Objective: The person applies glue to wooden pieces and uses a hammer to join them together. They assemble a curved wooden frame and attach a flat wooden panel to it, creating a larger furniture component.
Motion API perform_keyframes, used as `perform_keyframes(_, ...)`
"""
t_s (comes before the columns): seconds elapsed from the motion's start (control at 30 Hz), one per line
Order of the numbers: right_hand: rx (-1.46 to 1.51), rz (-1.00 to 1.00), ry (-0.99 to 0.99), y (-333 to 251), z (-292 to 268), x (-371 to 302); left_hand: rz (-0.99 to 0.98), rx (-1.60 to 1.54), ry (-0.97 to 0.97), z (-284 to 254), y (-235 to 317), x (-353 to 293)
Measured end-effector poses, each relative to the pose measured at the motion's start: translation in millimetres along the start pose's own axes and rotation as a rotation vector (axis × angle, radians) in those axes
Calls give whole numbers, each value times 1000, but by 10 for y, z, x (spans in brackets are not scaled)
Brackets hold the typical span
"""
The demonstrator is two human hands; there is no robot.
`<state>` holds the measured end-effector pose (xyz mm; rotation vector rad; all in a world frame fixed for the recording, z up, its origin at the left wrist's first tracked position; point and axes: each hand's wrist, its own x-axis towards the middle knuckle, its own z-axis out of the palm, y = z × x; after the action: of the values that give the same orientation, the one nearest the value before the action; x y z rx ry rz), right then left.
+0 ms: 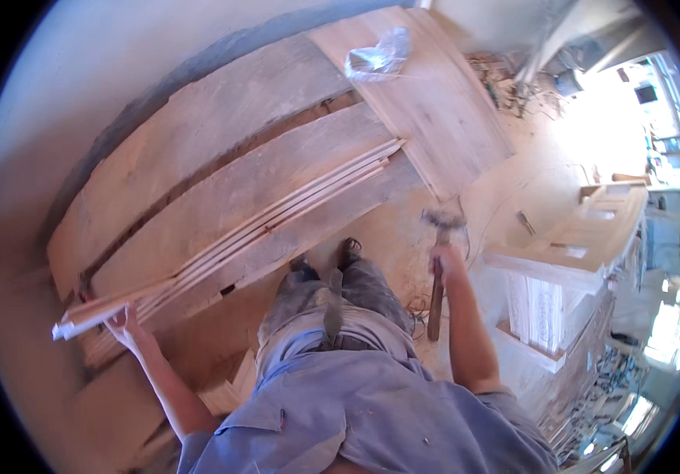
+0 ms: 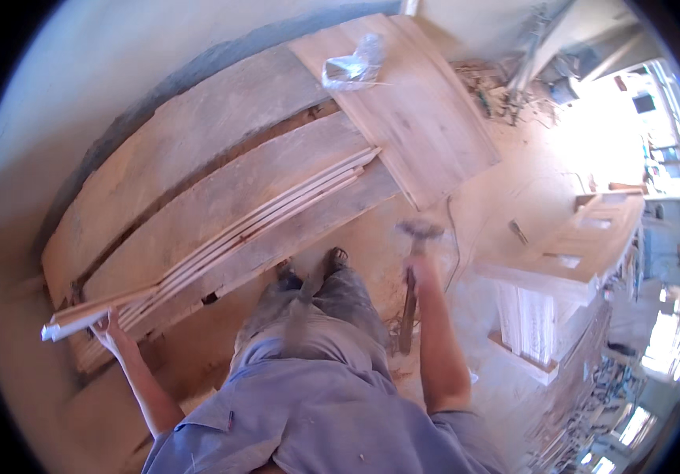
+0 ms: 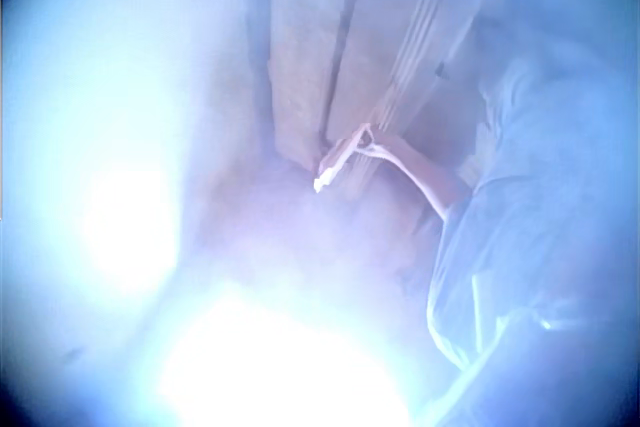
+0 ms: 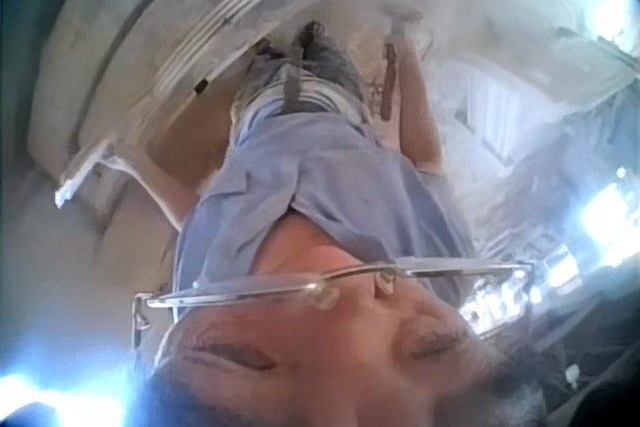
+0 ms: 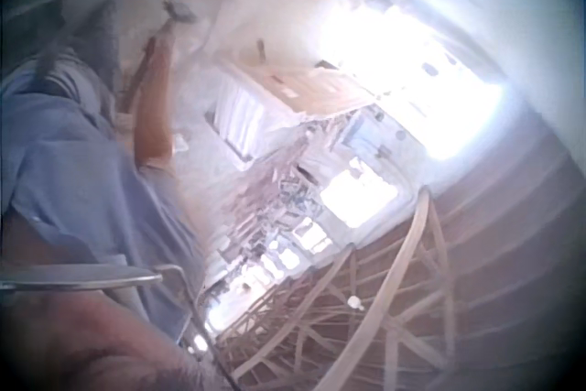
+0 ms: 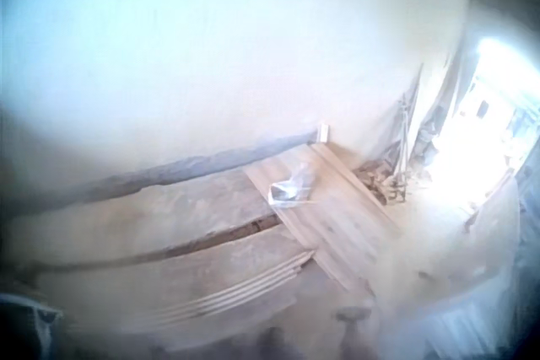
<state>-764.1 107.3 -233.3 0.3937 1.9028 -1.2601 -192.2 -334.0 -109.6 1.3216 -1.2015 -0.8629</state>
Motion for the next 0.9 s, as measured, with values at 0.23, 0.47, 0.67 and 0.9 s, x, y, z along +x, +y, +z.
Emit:
perform_keyframes(0.23, 185, -192, -278, -1381, -161, 2343, -92, 106, 112, 244, 328, 70)
perform_keyframes(0.47, 86, -258, -227, -1621, 192, 2612, -451, 22, 286, -209, 804, -568)
perform_keyframes(0.67, -49, -270, 32, -718, 429, 2417, -708, -349, 261, -394, 468, -882)
perform_keyframes(0.9, -213, -181, -303, 532, 1764, 982, -717, -45, 161, -892, -719, -211)
